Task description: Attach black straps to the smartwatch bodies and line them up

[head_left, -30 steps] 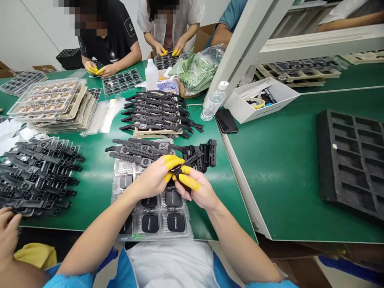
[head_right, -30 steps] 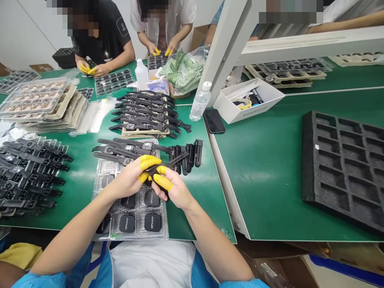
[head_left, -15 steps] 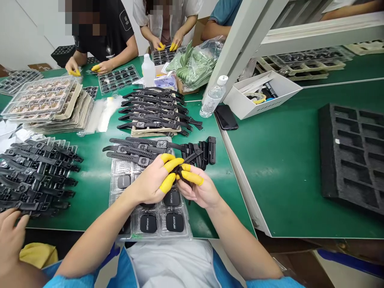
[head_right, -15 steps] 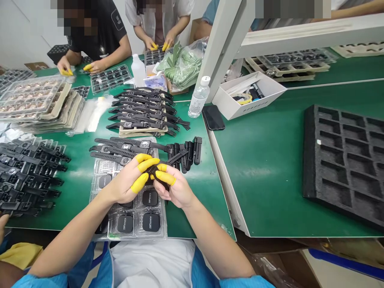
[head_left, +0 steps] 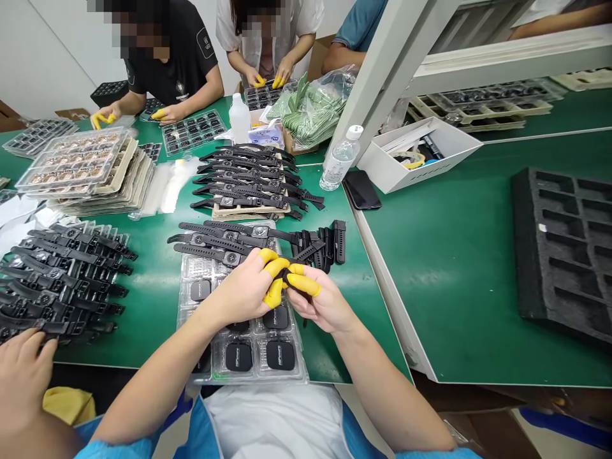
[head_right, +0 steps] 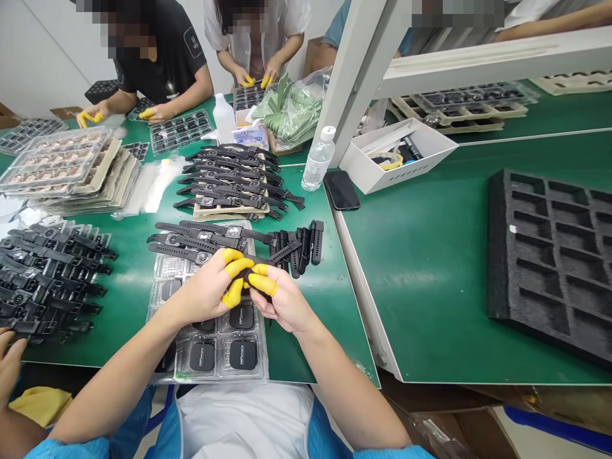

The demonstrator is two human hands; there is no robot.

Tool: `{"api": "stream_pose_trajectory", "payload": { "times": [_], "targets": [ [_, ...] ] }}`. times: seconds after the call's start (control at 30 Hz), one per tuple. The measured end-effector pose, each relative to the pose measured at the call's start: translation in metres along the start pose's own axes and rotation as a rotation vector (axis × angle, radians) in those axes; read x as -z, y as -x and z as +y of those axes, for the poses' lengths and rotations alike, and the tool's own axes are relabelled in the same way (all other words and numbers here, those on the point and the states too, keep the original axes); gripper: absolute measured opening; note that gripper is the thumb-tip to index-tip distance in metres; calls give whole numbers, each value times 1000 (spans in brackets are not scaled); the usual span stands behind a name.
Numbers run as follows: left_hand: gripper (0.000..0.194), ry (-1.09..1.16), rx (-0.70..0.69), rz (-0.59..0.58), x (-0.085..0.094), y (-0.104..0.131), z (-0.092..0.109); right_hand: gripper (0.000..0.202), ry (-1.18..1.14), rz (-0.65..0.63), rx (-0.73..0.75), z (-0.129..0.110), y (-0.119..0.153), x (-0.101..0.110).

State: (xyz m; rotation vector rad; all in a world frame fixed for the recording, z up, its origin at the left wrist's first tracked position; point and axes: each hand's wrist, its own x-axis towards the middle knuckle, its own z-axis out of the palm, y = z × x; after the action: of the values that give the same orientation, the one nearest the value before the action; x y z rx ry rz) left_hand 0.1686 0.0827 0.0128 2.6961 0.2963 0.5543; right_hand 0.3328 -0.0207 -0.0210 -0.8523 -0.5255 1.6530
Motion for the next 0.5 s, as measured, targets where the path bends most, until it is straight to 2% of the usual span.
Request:
{"api": "stream_pose_trajectory", "payload": {
  "times": [0.17, 0.27, 0.33, 0.4, 0.43, 0.5],
  "targets": [
    [33, 174, 1, 25, -2, 1, -1, 39, 12, -32, 6, 0, 0, 1],
    [39, 267, 47, 89, -3, 1, -2, 39, 35, -24, 87, 1, 1, 2],
    [35, 298, 93, 162, -4, 2, -1, 40, 88, -10, 152, 3, 3, 2],
    [20, 349, 102, 267, -5, 2, 1, 43, 131, -33, 168, 3, 4, 2],
    [13, 398, 103, 325, -6, 2, 3, 43, 138, -66, 140, 2, 5, 2],
    [14, 564, 156, 437, -6, 1, 6, 44, 145, -158, 27, -1, 6, 5]
  ]
}}
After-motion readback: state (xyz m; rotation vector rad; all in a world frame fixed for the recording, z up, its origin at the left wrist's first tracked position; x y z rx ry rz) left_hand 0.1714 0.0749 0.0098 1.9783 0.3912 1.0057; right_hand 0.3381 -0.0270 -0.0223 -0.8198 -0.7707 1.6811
